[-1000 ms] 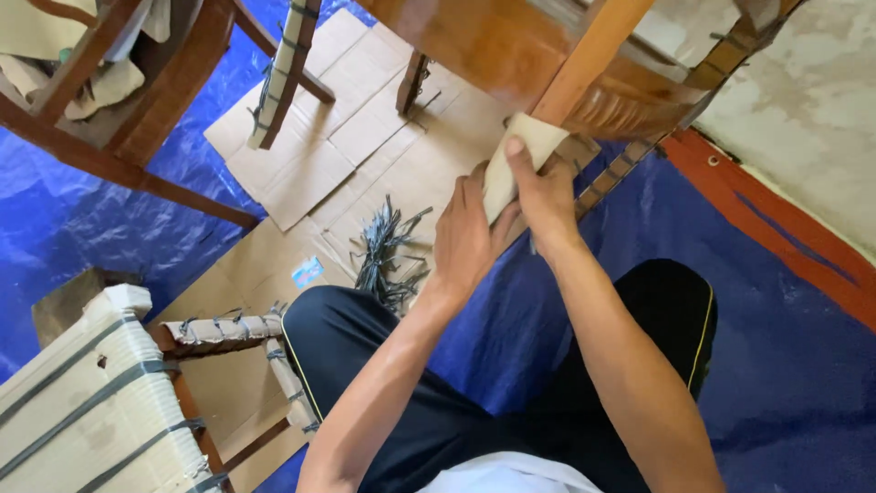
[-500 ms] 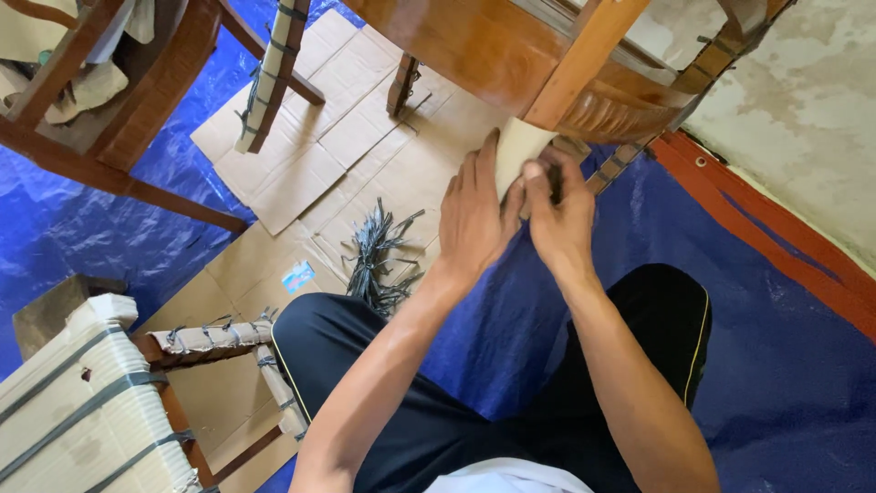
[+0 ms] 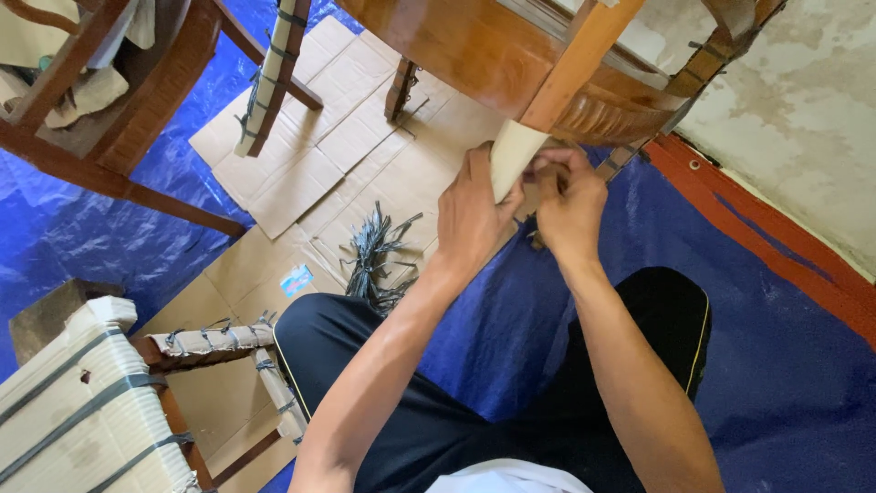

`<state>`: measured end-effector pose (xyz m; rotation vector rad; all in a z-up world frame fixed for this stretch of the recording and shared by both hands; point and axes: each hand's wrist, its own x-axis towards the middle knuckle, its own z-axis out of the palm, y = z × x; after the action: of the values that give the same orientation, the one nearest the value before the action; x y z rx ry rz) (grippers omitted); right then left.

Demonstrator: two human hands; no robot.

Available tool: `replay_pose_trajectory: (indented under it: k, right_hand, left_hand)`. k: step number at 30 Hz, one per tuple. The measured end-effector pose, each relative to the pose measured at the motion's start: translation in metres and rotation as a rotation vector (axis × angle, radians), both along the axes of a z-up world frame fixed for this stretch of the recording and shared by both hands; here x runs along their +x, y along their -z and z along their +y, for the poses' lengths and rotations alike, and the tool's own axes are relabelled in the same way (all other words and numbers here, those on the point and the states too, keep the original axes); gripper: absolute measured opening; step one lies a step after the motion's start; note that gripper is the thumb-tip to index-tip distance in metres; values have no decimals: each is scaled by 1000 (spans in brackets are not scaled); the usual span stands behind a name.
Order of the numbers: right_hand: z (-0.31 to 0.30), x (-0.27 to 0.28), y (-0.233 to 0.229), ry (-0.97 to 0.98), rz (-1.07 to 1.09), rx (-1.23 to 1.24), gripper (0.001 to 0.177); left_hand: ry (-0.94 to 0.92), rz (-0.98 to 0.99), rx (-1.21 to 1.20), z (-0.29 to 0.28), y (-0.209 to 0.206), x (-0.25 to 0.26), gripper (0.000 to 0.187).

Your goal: Wrapping the legs of a wooden chair with protective padding and securing it with plastic straps.

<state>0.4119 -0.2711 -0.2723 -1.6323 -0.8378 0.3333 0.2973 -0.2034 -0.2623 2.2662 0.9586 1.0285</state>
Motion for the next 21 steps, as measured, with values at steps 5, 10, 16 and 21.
replay_pose_trajectory:
  k: [5, 10, 16, 21]
  right_hand:
    - [10, 7, 15, -93, 118, 125, 19]
    - [16, 6, -10, -204, 368, 108, 21]
    - [21, 14, -8, -272, 458, 26, 30]
    - [20, 14, -16, -322, 484, 41, 32]
  left_hand:
    - [-8, -6, -22, 0, -1, 1, 47]
    - [-1, -1, 11, 0, 1, 0, 50]
    - [-5, 24, -114, -7, -19, -1, 56]
    - [14, -153, -249, 10, 8, 4, 53]
